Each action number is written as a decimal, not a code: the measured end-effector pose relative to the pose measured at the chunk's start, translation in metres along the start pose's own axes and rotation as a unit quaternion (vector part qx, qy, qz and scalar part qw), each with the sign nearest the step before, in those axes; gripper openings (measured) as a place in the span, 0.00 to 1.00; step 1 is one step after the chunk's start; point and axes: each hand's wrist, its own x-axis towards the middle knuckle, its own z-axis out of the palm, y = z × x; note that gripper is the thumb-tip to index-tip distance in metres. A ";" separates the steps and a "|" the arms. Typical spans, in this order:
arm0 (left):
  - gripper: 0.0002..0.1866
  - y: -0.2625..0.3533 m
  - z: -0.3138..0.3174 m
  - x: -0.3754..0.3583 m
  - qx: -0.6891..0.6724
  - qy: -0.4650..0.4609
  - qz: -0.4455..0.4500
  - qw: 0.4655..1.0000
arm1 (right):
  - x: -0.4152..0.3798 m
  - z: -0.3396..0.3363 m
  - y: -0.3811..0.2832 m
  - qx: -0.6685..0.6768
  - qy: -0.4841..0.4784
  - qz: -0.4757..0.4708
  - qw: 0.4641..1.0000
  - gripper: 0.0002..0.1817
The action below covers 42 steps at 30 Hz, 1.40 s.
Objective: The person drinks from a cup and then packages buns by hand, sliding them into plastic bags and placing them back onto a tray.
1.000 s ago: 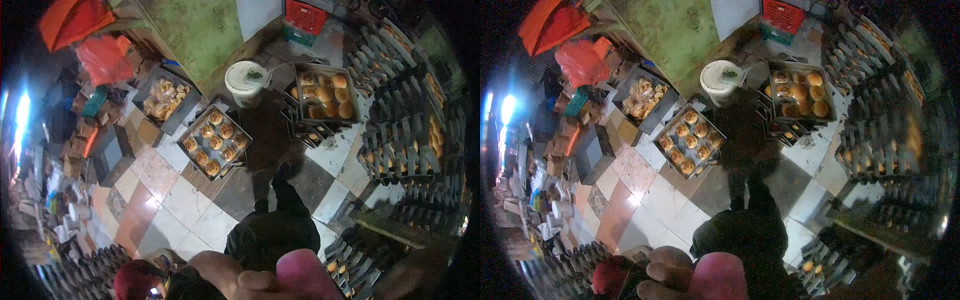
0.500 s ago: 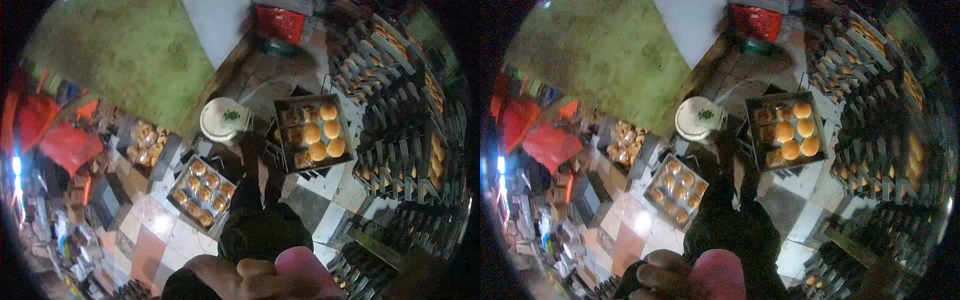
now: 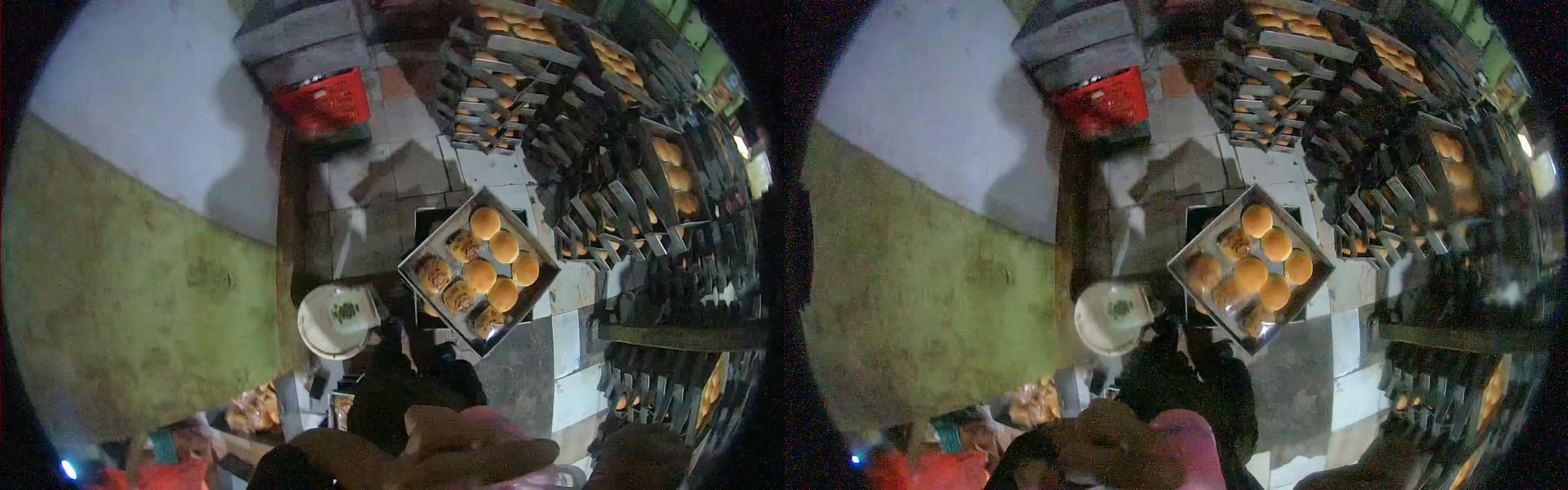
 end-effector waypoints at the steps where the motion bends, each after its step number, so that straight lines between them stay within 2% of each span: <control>1: 0.24 -0.002 -0.002 0.006 -0.007 -0.006 -0.001 1.000 | 0.002 0.001 -0.004 0.008 0.018 0.015 1.000 0.11; 8: 0.22 -0.005 -0.008 0.012 -0.007 -0.013 0.002 1.000 | -0.002 -0.013 -0.017 0.112 0.128 0.093 0.981 0.13; 10: 0.21 0.002 -0.006 0.006 -0.013 -0.011 -0.001 1.000 | -0.002 -0.020 -0.014 0.172 0.183 0.136 0.958 0.14; 12: 0.21 0.013 -0.001 -0.001 -0.020 -0.008 -0.010 1.000 | -0.004 -0.022 -0.002 0.262 0.272 0.202 0.903 0.15; 14: 0.20 0.022 0.001 -0.005 -0.020 0.003 -0.016 1.000 | -0.034 -0.051 0.089 0.080 0.133 0.128 0.980 0.28; 16: 0.20 0.031 -0.001 -0.002 -0.018 0.011 -0.006 1.000 | -0.032 -0.026 0.111 0.011 0.126 0.264 0.956 0.19; 18: 0.27 0.031 -0.023 0.004 0.051 -0.146 -0.098 0.983 | -0.049 -0.024 0.167 -0.052 0.021 0.292 0.955 0.18; 20: 0.36 0.015 -0.045 0.009 0.123 -0.301 -0.185 0.927 | -0.091 -0.015 0.260 0.162 0.040 0.342 0.925 0.12; 21: 0.40 0.002 -0.048 0.007 0.161 -0.373 -0.228 0.885 | -0.114 -0.014 0.316 0.209 0.057 0.394 0.893 0.10; 22: 0.40 -0.018 -0.048 -0.007 0.162 -0.376 -0.229 0.883 | -0.142 -0.013 0.362 0.254 0.071 0.450 0.853 0.07; 24: 0.44 -0.060 -0.055 -0.037 0.062 -0.189 -0.097 0.975 | -0.199 0.008 0.410 0.284 0.111 0.378 0.874 0.13; 25: 0.48 -0.065 -0.064 -0.032 0.253 -0.267 -0.033 0.929 | -0.231 0.015 0.455 0.185 0.059 0.414 0.889 0.13; 26: 0.48 -0.068 -0.068 -0.022 0.256 -0.273 -0.038 0.926 | -0.263 0.022 0.499 0.079 -0.003 0.443 0.893 0.14; 27: 0.49 -0.073 -0.067 -0.009 0.295 -0.313 -0.064 0.901 | -0.293 0.028 0.541 -0.019 -0.068 0.463 0.884 0.15; 28: 0.50 -0.081 -0.065 0.002 0.330 -0.353 -0.085 0.871 | -0.309 0.040 0.571 -0.011 -0.060 0.463 0.884 0.15; 29: 0.50 -0.100 -0.068 0.004 0.328 -0.365 -0.086 0.867 | -0.330 0.053 0.591 0.299 0.029 0.552 0.778 0.15; 30: 0.48 -0.132 -0.076 -0.001 0.272 -0.331 -0.115 0.896 | -0.347 0.065 0.596 0.574 0.119 0.570 0.576 0.16; 31: 0.47 -0.166 -0.083 -0.003 0.216 -0.292 -0.140 0.921 | -0.294 0.069 0.503 0.333 0.094 0.535 0.771 0.17; 32: 0.45 -0.186 -0.087 -0.002 0.162 -0.249 -0.169 0.940 | -0.274 0.079 0.508 0.340 0.101 0.538 0.765 0.17; 33: 0.47 -0.189 -0.077 0.012 0.210 -0.263 -0.056 0.940 | -0.264 0.098 0.518 0.268 0.093 0.510 0.812 0.18; 34: 0.44 -0.211 -0.072 0.021 0.148 -0.262 -0.043 0.953 | -0.256 0.123 0.535 0.196 0.083 0.478 0.852 0.19; 36: 0.41 -0.225 -0.068 0.061 0.381 -0.335 0.088 0.857 | -0.244 0.176 0.554 0.051 0.059 0.411 0.908 0.21; 38: 0.38 -0.283 -0.086 0.082 0.384 -0.372 0.070 0.842 | -0.134 0.174 0.460 0.042 -0.009 0.599 0.799 0.19; 39: 0.38 -0.315 -0.094 0.096 0.390 -0.385 0.052 0.835 | -0.126 0.205 0.485 0.060 0.008 0.612 0.789 0.19; 40: 0.37 -0.351 -0.106 0.106 0.393 -0.405 0.028 0.825 | -0.128 0.241 0.516 -0.102 0.064 0.553 0.825 0.20; 41: 0.35 -0.398 -0.126 0.112 0.403 -0.425 -0.033 0.810 | -0.125 0.282 0.536 -0.265 0.115 0.483 0.827 0.22; 42: 0.35 -0.430 -0.140 0.124 0.387 -0.460 -0.036 0.798 | -0.076 0.292 0.502 -0.304 0.207 0.436 0.822 0.20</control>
